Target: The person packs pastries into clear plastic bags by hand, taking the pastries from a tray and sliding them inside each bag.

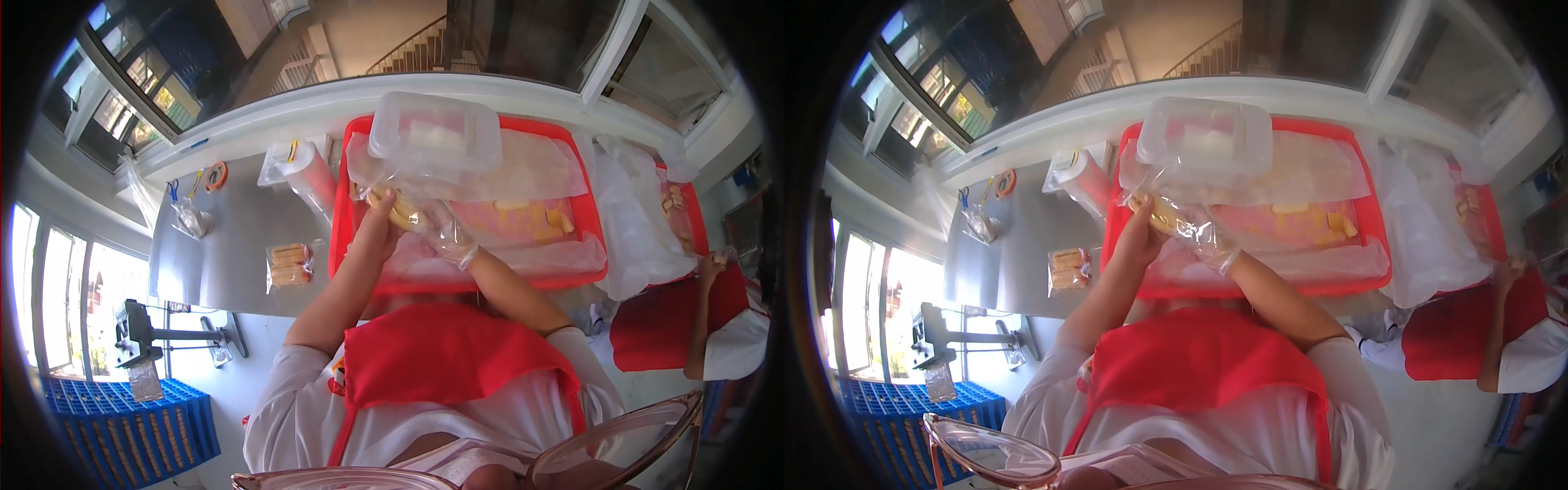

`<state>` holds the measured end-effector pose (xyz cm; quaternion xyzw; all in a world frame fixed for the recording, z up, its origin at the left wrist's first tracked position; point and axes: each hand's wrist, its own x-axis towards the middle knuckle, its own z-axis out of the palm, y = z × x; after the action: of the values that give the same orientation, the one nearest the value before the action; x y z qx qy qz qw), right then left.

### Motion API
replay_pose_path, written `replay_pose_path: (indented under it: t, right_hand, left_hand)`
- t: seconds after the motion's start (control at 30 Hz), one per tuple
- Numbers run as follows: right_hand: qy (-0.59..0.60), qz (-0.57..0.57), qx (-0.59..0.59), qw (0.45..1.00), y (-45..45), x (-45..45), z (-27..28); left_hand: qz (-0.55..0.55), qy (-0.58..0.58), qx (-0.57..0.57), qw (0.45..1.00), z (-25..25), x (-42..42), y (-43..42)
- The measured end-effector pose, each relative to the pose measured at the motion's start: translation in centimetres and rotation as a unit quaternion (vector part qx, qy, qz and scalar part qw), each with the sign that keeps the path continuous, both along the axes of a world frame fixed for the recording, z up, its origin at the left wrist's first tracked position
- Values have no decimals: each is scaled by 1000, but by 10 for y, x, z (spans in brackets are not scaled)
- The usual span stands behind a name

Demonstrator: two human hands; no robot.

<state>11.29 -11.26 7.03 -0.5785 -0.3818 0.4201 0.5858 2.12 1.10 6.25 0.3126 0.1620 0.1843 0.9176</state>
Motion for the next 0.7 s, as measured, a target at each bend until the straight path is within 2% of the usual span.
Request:
replay_pose_path:
  t: [0.03, 0.07, 0.1, 0.2, 0.23, 0.27, 0.3, 0.33, 0.37, 0.4, 0.47, 0.5, 0.57, 0.6, 0.67, 0.7]
  right_hand:
    - [-45, -9, 34, 998, 4, 1, -5]
    - [-172, -28, 137, 975, 16, 1, -20]
    - [-295, -44, 236, 925, 22, -1, -23]
    - [-252, -20, 91, 963, 0, -11, -25]
    - [-310, 28, -33, 950, -6, -13, -5]
    - [-249, 88, -37, 964, -11, -7, 4]
    - [-189, 147, -42, 970, -16, 4, 11]
    - [-188, 185, -16, 964, -24, 14, 28]
    - [-185, 223, 9, 957, -32, 23, 45]
    - [-169, 177, -11, 969, -38, 47, 40]
    - [-155, -10, 41, 987, -31, 102, 22]
    - [-153, -149, 114, 970, -21, 124, 19]
    - [-201, -394, 16, 897, -5, 140, 26]
    - [-113, -379, -33, 918, -2, 143, 32]
    - [64, -329, -136, 932, 7, 144, 44]
    - [131, -304, -83, 940, 12, 150, 37]
  left_hand:
    - [28, 3, -11, 1000, -6, 3, 0]
    - [57, 6, -22, 998, -12, 5, 0]
    - [51, -10, -51, 997, -18, 5, 0]
    - [33, -52, -130, 990, -28, 4, 0]
    - [26, -60, -152, 986, -24, -1, -2]
    - [19, -69, -174, 982, -20, -6, -3]
    - [43, -81, -113, 989, -19, -10, -5]
    - [50, -44, -198, 978, -17, -19, -2]
    - [58, -67, -179, 980, -29, -28, 8]
    - [65, -91, -160, 981, -40, -35, 19]
    - [94, -158, -180, 966, -36, -54, 25]
    - [70, -196, -185, 960, -44, -62, 33]
    - [36, -218, -193, 956, -39, -73, 31]
    - [1, -237, -174, 956, -36, -76, 30]
    - [33, -198, -161, 966, -32, -83, 16]
    - [54, -178, -156, 970, -29, -88, 11]
